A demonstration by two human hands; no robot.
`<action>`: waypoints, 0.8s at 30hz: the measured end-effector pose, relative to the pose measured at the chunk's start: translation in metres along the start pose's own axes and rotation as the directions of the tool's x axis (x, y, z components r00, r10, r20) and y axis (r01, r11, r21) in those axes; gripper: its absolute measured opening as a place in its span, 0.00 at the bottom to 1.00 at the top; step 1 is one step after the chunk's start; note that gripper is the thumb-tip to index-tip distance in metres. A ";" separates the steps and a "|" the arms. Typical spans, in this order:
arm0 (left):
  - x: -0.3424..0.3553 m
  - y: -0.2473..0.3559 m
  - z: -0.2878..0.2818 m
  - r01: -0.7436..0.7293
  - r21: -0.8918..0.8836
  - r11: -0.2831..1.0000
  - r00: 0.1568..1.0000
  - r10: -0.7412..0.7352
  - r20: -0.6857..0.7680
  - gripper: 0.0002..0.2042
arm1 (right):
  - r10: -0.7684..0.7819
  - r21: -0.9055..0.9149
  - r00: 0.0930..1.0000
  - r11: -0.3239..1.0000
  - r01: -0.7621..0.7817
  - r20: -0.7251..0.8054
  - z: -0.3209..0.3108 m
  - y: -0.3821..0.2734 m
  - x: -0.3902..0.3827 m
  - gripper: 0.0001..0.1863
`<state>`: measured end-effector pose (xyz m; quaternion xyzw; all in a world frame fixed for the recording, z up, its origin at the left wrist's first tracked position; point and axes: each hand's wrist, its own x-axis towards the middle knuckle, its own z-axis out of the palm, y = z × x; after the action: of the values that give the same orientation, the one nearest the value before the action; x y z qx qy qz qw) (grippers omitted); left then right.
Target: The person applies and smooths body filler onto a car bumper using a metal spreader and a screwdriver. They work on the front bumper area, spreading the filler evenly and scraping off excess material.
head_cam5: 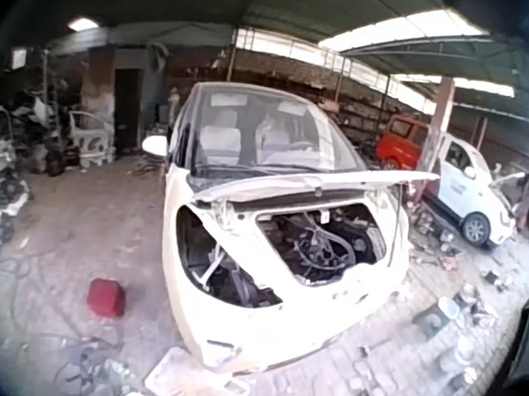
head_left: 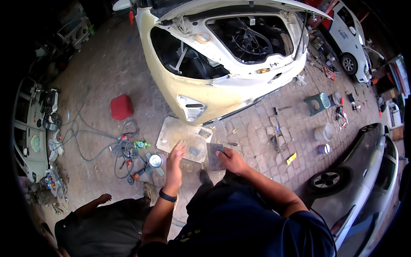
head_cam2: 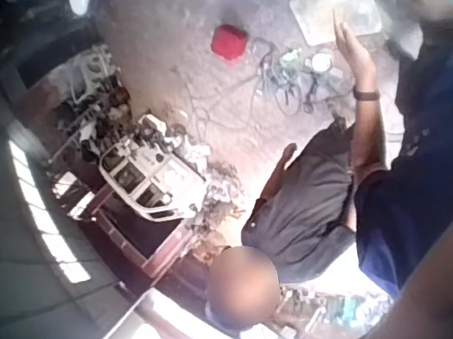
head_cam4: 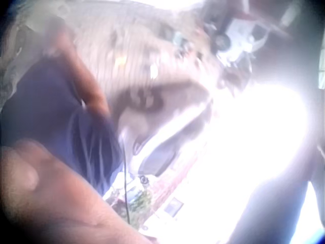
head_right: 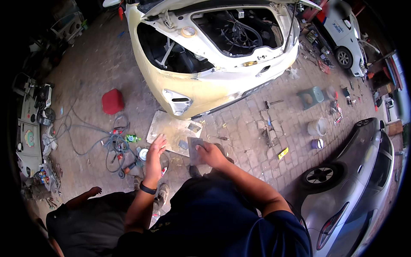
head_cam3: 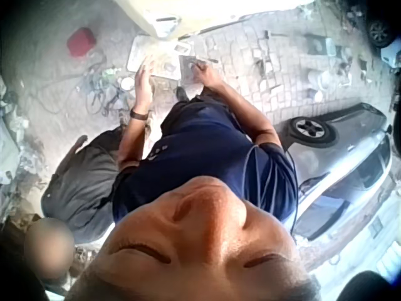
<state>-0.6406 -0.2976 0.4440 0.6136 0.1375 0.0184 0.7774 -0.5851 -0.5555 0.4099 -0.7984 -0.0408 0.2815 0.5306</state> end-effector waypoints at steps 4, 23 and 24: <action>-0.009 0.010 0.066 -0.396 0.462 0.794 0.915 0.297 0.274 0.29 | -0.061 -0.001 0.986 0.998 0.062 0.155 0.012 0.005 0.036 0.19; 0.041 -0.052 0.161 0.308 -0.775 0.552 0.929 -0.351 0.119 0.41 | -0.160 0.430 0.658 0.861 -0.271 0.736 -0.116 0.002 0.114 0.15; 0.046 -0.046 0.169 0.269 -0.840 0.472 0.941 -0.316 0.124 0.42 | -0.138 0.328 0.617 0.922 -0.205 0.775 -0.115 0.005 0.124 0.15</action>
<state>-0.5631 -0.4603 0.4267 0.1253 0.2327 -0.0353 0.9638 -0.4258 -0.6075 0.3874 -0.4740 -0.1974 0.6144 0.5990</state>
